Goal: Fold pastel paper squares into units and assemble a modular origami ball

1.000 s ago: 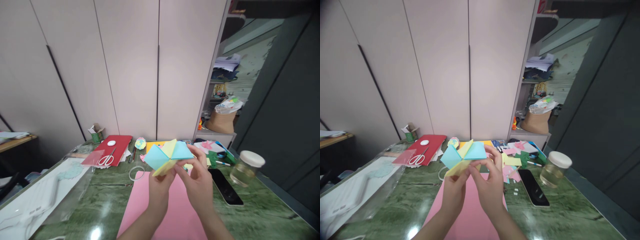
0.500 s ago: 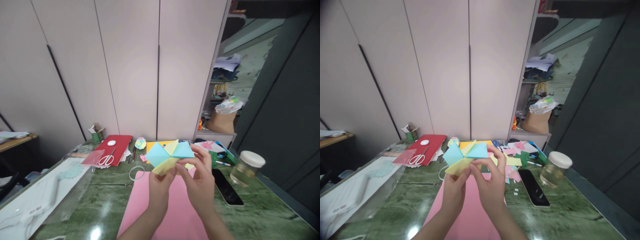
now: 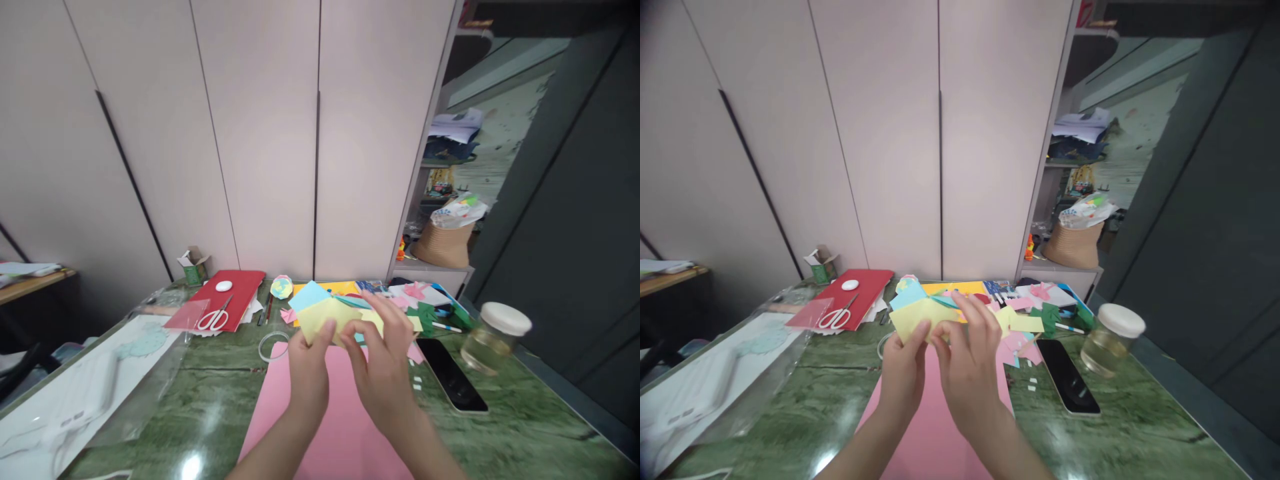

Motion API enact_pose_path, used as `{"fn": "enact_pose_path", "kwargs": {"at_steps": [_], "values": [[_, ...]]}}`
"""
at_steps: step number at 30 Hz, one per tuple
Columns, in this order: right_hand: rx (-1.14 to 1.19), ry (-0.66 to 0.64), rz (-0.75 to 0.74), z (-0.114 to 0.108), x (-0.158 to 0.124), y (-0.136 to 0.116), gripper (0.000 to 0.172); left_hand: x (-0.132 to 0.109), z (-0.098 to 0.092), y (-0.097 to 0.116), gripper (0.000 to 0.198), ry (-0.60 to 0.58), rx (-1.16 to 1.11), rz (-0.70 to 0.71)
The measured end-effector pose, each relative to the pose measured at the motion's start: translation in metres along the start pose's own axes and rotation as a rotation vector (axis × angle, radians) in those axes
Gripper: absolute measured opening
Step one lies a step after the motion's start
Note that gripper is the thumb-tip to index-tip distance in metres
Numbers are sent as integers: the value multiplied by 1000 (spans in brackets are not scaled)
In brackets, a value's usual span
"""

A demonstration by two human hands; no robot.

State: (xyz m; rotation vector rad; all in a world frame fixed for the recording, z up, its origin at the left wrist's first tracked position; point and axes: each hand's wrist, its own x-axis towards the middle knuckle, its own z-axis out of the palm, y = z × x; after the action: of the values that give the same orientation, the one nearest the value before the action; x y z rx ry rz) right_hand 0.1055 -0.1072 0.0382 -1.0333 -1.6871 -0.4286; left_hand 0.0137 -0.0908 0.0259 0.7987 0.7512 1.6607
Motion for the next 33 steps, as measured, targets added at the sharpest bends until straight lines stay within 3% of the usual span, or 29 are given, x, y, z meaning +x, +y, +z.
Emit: {"fn": "enact_pose_path", "kwargs": {"at_steps": [2, 4, 7, 9, 14, 18, 20, 23, 27, 30, 33], "values": [[8, -46, -52, -2, 1, 0, 8, 6, -1, 4, 29, -23, -64, -27], [2, -8, -42, -5, 4, 10, 6, 10, -2, 8, 27, -41, -129, -59], [-32, 102, 147, -8, 10, 46, 9, 16, -3, 12, 30, -26, -191, -107], [-84, -99, 386, -5, 12, 82, 17, 19, -5, 14, 35, -28, -214, -123], [-123, -437, 573, 13, -2, 167, 12, 20, -6, 19, 38, -55, -268, -131], [-118, -734, 709, 23, -28, 205, 25, 18, -3, 24, 43, -53, -261, -143], [-122, -817, 760, 25, -37, 215, 29, 17, -1, 25, 45, -58, -248, -146], [-141, -822, 796, 25, -39, 222, 30, 17, -1, 24, 45, -72, -232, -157], [-109, -691, 762, 22, -23, 207, 28, 16, -2, 21, 40, -90, -221, -180], [-6, -519, 651, 13, -6, 172, 26, 15, -1, 21, 33, -116, -205, -212], [120, -346, 527, -3, 7, 117, 29, 14, -1, 20, 29, -157, -187, -224]]}}
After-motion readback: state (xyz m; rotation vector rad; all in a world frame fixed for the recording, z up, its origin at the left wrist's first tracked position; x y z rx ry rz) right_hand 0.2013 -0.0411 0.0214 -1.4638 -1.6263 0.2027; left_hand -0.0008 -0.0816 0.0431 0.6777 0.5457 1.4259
